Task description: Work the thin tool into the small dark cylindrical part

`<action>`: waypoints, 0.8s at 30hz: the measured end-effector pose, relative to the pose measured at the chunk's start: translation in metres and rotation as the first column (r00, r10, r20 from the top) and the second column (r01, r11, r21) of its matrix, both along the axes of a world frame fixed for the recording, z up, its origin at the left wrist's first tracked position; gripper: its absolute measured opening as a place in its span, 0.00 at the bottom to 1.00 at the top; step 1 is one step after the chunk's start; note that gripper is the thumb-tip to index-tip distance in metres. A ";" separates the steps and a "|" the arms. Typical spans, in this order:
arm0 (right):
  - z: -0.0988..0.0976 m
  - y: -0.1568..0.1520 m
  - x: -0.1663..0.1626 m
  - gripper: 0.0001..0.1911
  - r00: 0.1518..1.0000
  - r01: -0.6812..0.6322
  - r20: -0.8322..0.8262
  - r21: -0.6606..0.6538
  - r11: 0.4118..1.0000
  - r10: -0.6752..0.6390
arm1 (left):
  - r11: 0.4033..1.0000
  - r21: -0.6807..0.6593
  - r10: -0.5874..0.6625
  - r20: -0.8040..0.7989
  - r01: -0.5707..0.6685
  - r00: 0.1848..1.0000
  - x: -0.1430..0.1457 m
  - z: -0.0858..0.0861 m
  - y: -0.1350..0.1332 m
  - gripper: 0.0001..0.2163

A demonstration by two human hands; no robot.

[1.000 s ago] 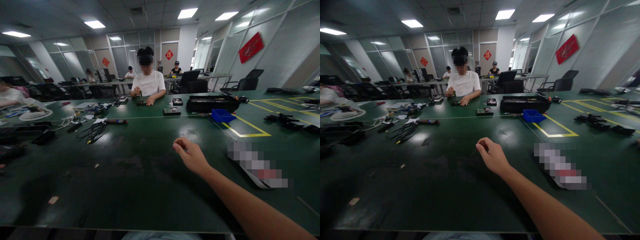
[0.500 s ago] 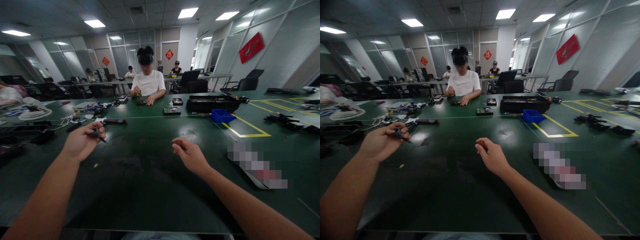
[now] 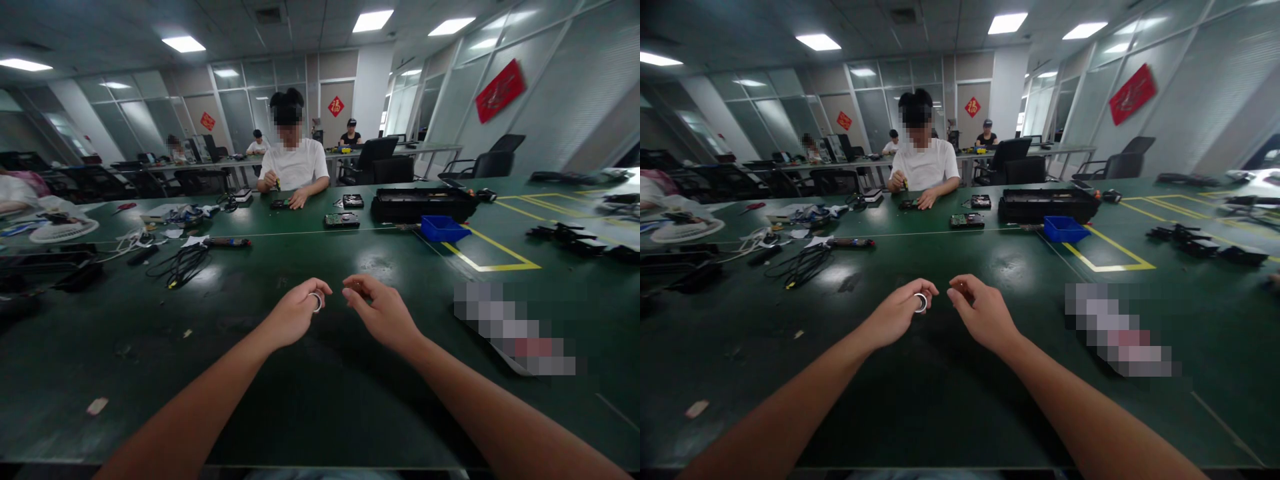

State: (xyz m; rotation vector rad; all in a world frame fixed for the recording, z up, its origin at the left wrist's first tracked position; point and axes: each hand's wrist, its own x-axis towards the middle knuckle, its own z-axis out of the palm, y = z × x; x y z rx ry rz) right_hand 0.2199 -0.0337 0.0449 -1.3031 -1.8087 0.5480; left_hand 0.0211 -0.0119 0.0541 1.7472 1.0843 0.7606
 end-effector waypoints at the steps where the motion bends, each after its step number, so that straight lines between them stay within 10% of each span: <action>1: 0.000 0.000 0.000 0.11 1.000 0.007 0.006 -0.003 1.000 -0.007 | 0.998 0.060 0.010 -0.071 -0.005 0.997 -0.002 -0.006 0.003 0.14; 8: -0.001 -0.001 0.000 0.12 1.000 0.011 0.028 -0.007 1.000 -0.011 | 0.984 0.173 0.014 -0.320 0.043 0.947 -0.027 -0.033 0.007 0.24; 24: -0.005 0.001 0.003 0.12 0.934 -0.013 -0.357 0.000 1.000 0.012 | 0.963 0.263 0.095 -0.161 -0.050 0.982 -0.018 -0.041 0.011 0.16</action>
